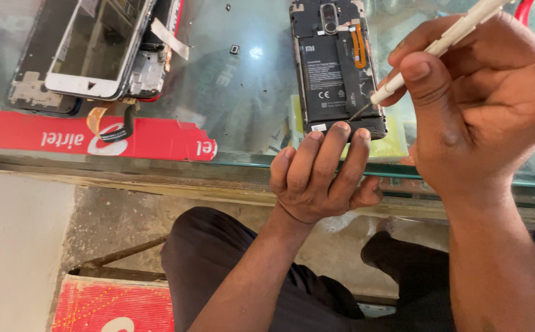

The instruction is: The person pries open the back cover of a Xiaomi smartphone on a glass counter, working a white pry tool around the edge of the housing to separate it from the frame. They then lift the cover away, handle the exposed battery and internal components, and hold the opened phone up.

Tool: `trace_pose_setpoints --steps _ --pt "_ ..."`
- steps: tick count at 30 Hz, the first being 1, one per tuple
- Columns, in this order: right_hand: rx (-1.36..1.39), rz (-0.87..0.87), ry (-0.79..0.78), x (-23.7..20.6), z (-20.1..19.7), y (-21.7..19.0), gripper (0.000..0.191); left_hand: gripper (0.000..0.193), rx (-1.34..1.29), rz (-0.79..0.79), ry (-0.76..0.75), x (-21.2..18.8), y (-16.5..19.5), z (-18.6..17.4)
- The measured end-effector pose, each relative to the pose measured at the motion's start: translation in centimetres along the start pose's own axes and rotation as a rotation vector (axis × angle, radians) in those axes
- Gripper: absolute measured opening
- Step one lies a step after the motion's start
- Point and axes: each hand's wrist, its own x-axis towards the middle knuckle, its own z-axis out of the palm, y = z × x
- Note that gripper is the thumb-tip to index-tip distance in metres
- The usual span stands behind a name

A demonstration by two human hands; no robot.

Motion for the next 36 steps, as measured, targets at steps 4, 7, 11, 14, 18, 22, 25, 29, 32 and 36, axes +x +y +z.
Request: trace_pose_setpoints --steps 4,7,11,14,18,22,25,29,32,36 --pt "-0.098 0.057 -0.026 0.3 0.0 -0.2 0.025 0.056 -0.001 0.0 -0.021 0.0 0.1 -0.1" --pt "-0.095 0.013 -0.104 0.5 -0.1 -0.3 0.021 0.058 0.009 -0.008 -0.016 0.0 0.4 0.2" --pt "-0.06 0.056 -0.095 0.9 -0.1 -0.5 0.022 0.057 0.013 -0.007 -0.02 -0.2 0.5 0.4" --pt "-0.18 0.021 -0.102 1.1 -0.1 -0.6 0.022 0.057 0.014 -0.007 -0.024 -0.3 0.5 0.5" --pt "-0.309 -0.061 -0.096 1.4 -0.1 -0.6 0.023 0.058 0.012 -0.009 -0.023 -0.2 0.6 0.6" --pt "-0.267 -0.073 -0.16 1.6 -0.1 -0.6 0.019 0.06 0.019 -0.006 -0.022 -0.2 0.6 0.7" --pt "-0.203 -0.077 -0.204 1.8 -0.1 -0.6 0.022 0.058 0.008 -0.01 -0.028 -0.2 0.6 0.7" --pt "-0.251 -0.12 -0.184 1.9 -0.1 -0.4 0.049 0.058 0.017 -0.01 -0.025 -0.2 0.7 0.8" --pt "-0.262 -0.125 -0.188 1.9 -0.1 -0.3 0.051 0.059 0.02 -0.01 -0.03 -0.3 0.7 0.8" --pt "-0.252 -0.119 -0.205 1.9 -0.2 0.0 0.055 0.059 0.024 -0.012 -0.021 -0.3 0.8 1.0"
